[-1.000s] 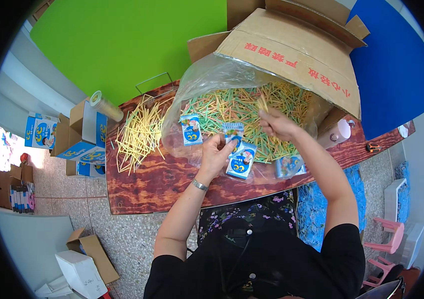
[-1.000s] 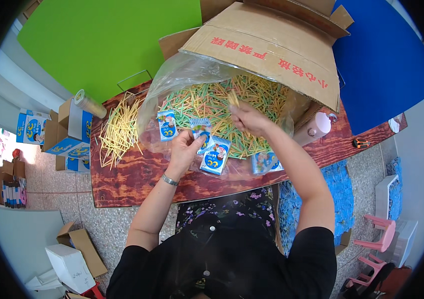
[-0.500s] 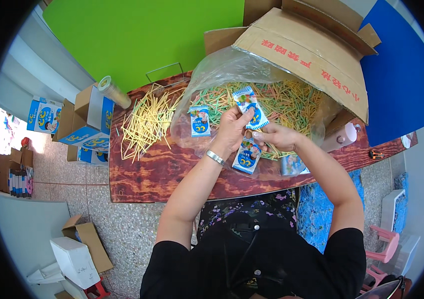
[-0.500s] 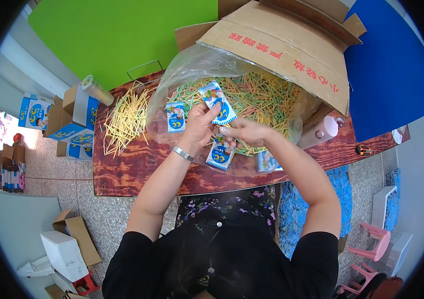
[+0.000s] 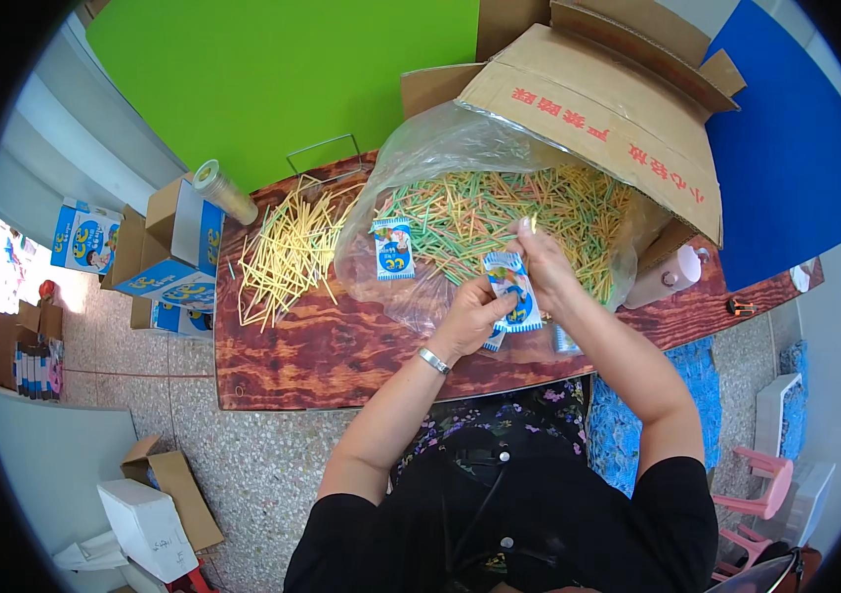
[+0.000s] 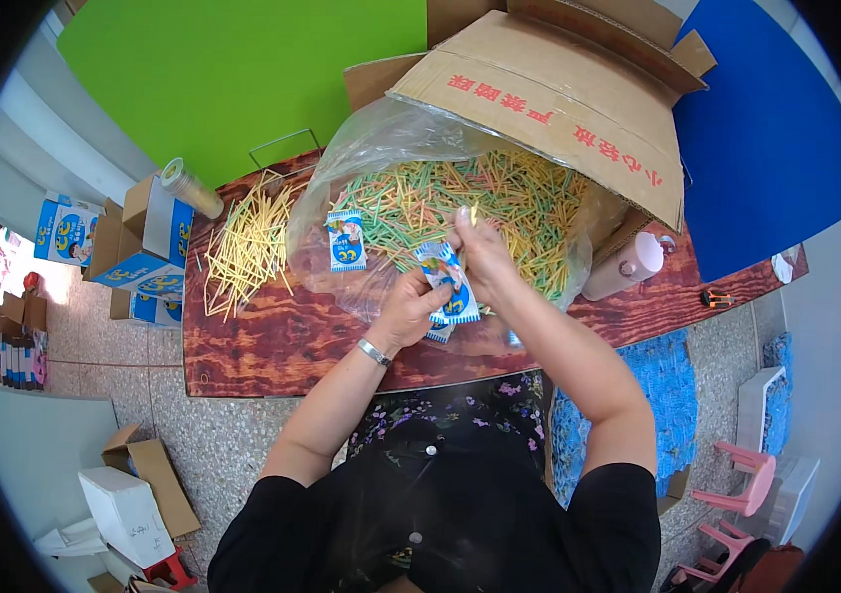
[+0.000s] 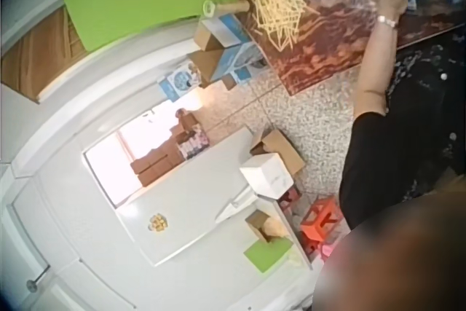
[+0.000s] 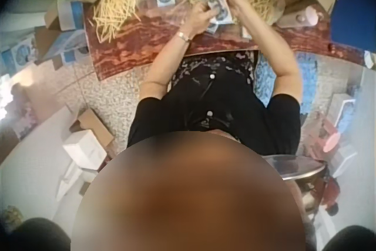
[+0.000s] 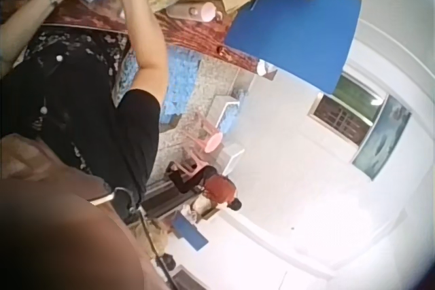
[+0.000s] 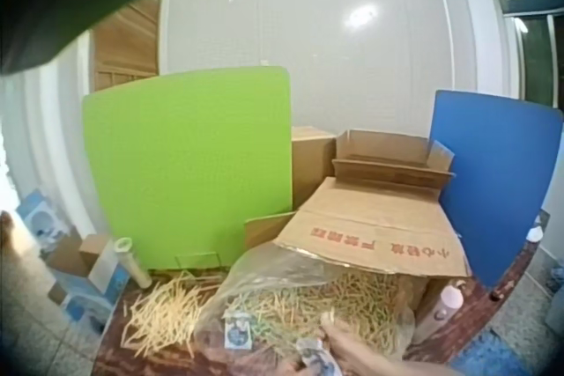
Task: Packing small blue packages into a cardboard box with shredded paper.
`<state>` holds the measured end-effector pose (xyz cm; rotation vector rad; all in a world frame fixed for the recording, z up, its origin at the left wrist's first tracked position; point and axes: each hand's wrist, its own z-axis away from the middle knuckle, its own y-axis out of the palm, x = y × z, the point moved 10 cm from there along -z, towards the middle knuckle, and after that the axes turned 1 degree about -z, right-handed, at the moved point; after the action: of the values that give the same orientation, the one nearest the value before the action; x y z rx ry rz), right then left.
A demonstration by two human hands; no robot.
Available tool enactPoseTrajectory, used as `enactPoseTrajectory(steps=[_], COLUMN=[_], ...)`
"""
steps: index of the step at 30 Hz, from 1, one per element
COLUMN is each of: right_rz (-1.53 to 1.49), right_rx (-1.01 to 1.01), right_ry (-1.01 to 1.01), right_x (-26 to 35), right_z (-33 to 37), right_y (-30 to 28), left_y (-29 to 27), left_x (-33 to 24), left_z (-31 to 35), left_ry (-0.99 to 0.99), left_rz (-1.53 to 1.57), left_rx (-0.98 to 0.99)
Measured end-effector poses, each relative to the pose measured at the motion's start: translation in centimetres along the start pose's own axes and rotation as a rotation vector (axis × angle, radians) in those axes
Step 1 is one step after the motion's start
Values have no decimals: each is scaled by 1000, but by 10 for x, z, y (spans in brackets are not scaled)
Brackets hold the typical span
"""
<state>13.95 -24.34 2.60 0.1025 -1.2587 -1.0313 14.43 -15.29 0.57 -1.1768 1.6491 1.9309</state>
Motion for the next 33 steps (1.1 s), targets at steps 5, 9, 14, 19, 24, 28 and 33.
enactPoseTrajectory(steps=[5, 9, 14, 19, 24, 28, 33], right_rz=[153, 255, 194, 76, 124, 535, 1277], right_rx=[-20, 67, 204, 184, 146, 428, 706], right_ry=[-156, -180, -35, 31, -75, 0, -150], right_x=[11, 16, -3, -17, 5, 37, 63], right_z=[14, 19, 10, 8, 4, 28, 58], right_y=[7, 19, 14, 7, -12, 16, 62], left_y=[-2, -6, -6, -11, -4, -29, -6], left_x=[-7, -9, -14, -20, -45, -67, -97], left_z=[-7, -5, -1, 1, 9, 26, 36], left_ry=[94, 128, 183, 189, 170, 252, 435], left_rz=[0, 8, -46, -234, -420, -768, -1075], left_rx=[-25, -71, -115, -138, -142, -291, -317])
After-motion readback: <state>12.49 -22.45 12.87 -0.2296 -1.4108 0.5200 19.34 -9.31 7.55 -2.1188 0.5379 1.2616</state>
